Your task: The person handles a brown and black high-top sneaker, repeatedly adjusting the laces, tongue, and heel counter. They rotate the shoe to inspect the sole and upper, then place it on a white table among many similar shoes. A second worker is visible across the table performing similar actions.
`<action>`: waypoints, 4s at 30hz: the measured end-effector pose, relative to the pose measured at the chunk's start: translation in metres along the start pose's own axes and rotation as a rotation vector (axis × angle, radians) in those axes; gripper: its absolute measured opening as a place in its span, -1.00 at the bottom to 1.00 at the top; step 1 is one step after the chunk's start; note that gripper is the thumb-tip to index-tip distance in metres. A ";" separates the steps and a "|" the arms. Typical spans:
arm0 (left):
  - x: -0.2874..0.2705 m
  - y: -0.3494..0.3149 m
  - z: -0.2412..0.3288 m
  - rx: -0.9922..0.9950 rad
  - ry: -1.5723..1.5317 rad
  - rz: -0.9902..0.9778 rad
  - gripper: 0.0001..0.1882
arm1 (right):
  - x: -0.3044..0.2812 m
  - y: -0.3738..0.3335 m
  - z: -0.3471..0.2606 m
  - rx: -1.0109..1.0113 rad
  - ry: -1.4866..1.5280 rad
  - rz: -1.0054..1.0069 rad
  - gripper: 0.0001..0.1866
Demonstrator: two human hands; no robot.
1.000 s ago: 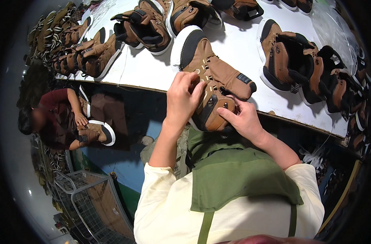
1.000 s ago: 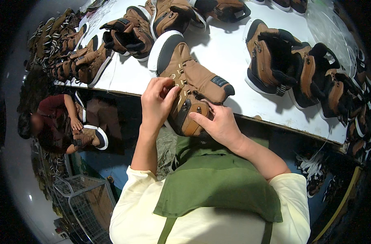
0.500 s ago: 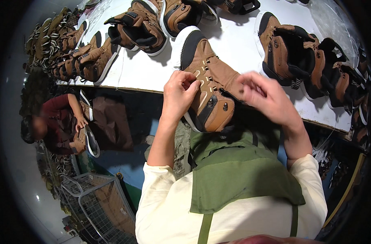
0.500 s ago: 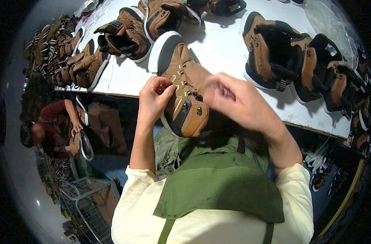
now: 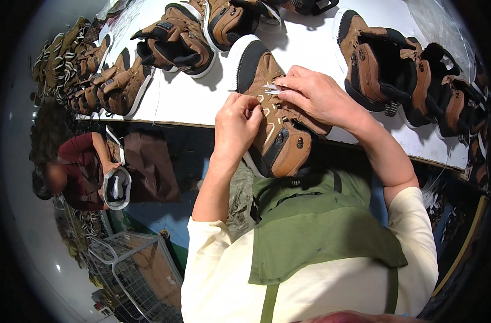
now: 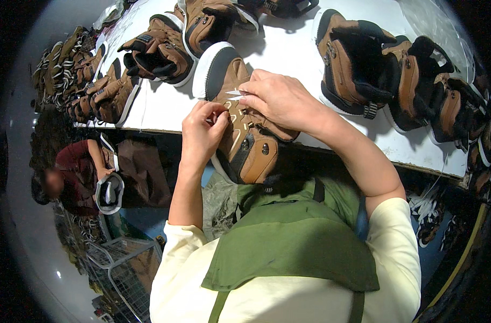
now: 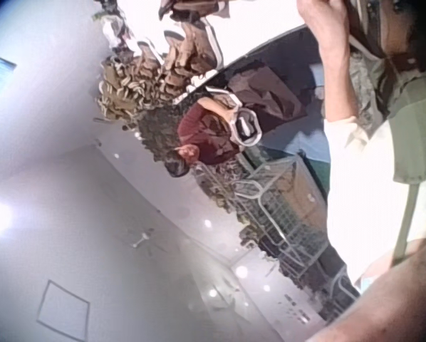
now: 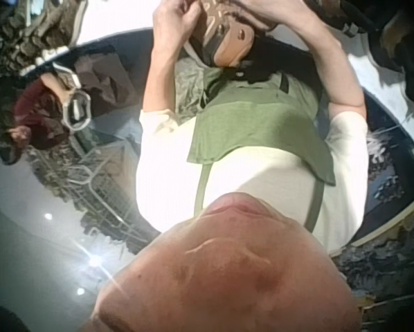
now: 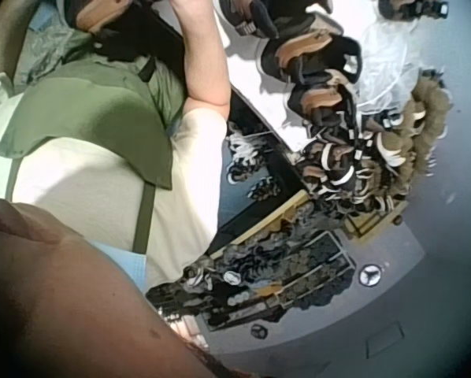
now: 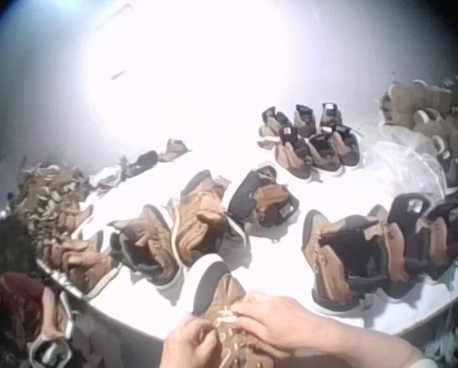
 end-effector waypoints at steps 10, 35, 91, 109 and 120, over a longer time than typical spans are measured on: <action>0.003 0.001 -0.002 0.068 0.074 -0.012 -0.92 | 0.007 0.002 -0.008 -0.144 -0.183 0.043 -0.81; 0.004 -0.003 -0.011 0.081 -0.042 -0.003 -0.92 | 0.026 0.007 -0.025 -0.194 -0.385 -0.037 -0.89; 0.004 -0.004 0.031 0.455 0.301 0.014 -0.86 | 0.027 0.003 -0.026 -0.197 -0.430 0.021 -0.94; 0.004 -0.004 0.030 0.449 0.291 -0.011 -0.82 | 0.038 0.008 -0.024 -0.207 -0.512 -0.008 -0.89; 0.007 -0.005 0.028 0.454 0.279 0.018 -0.85 | 0.038 0.007 -0.024 -0.196 -0.456 -0.032 -0.92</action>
Point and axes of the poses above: each hand's wrist, its own y-axis towards the middle knuckle, its own x-axis out of the palm, z = x × y, the point moved 10 cm from there along y, towards the middle knuckle, and after that the axes turned 7 degrees about y, right-handed, at the moved point
